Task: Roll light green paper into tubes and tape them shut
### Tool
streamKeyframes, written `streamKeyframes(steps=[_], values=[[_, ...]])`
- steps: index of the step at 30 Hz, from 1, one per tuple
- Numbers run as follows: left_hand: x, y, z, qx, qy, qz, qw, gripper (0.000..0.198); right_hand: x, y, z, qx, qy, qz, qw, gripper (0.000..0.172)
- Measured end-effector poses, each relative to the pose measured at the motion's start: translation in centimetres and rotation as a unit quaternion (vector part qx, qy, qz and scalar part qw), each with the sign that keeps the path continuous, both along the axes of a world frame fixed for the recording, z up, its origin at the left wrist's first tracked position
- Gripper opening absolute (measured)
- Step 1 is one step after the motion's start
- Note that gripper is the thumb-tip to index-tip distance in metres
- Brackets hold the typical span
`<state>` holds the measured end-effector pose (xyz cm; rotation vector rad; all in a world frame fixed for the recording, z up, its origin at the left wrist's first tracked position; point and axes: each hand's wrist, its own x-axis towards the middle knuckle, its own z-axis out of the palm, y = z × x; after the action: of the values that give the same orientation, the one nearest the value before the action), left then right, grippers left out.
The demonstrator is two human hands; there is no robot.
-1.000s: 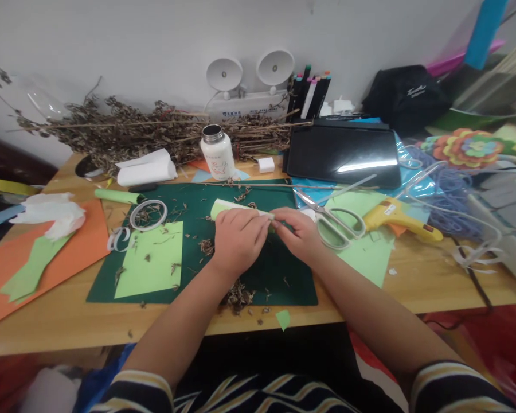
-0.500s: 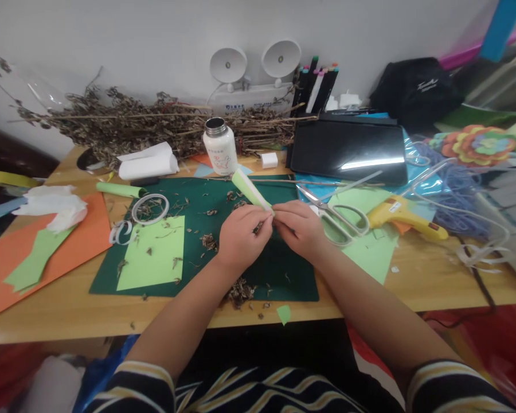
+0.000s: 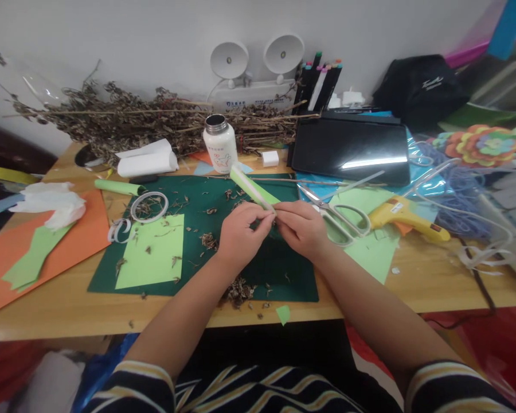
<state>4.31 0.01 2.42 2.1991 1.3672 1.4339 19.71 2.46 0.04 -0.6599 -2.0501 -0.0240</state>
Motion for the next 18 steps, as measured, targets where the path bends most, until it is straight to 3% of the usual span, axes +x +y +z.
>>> streamKeyframes(steps=[10, 18], values=[[-0.21, 0.26, 0.02, -0.054, -0.014, -0.021, 0.998, 0.014, -0.58, -0.32, 0.26, -0.013, 0.019, 0.003, 1.000, 0.014], [-0.52, 0.85, -0.28, -0.128, -0.086, -0.040, 0.987, 0.013, -0.53, -0.14, 0.03, -0.015, 0.016, 0.003, 1.000, 0.013]])
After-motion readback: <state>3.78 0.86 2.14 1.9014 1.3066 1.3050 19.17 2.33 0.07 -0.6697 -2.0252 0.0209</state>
